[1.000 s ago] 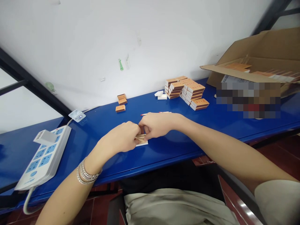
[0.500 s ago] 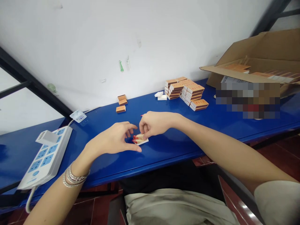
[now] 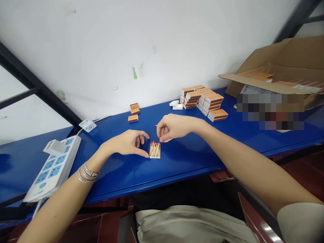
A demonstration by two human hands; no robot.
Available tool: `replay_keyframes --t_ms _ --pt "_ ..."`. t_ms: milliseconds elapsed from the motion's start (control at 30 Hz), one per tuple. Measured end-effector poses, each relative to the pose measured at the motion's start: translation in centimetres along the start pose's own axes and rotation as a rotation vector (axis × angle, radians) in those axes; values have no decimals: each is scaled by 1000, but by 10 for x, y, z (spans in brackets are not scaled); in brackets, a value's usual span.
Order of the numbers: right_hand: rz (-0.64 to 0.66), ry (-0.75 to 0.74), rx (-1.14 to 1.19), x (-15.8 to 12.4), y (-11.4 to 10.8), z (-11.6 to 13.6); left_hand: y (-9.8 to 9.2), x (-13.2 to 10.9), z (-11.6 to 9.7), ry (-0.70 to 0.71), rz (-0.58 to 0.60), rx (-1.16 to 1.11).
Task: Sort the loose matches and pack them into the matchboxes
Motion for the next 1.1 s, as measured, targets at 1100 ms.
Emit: replay_keyframes --t_ms 1100 --pt "-21 -19 66 8 13 -2 6 -13 -28 110 -257 168"
Point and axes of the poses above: each hand's wrist, its own x-axis towards the middle knuckle, its own y-axis out of the palm, z = x × y, the point moved 9 cm from there along x, towards the middle knuckle, and after that the axes turned 8 degrees about -z, right-handed, at the moved point
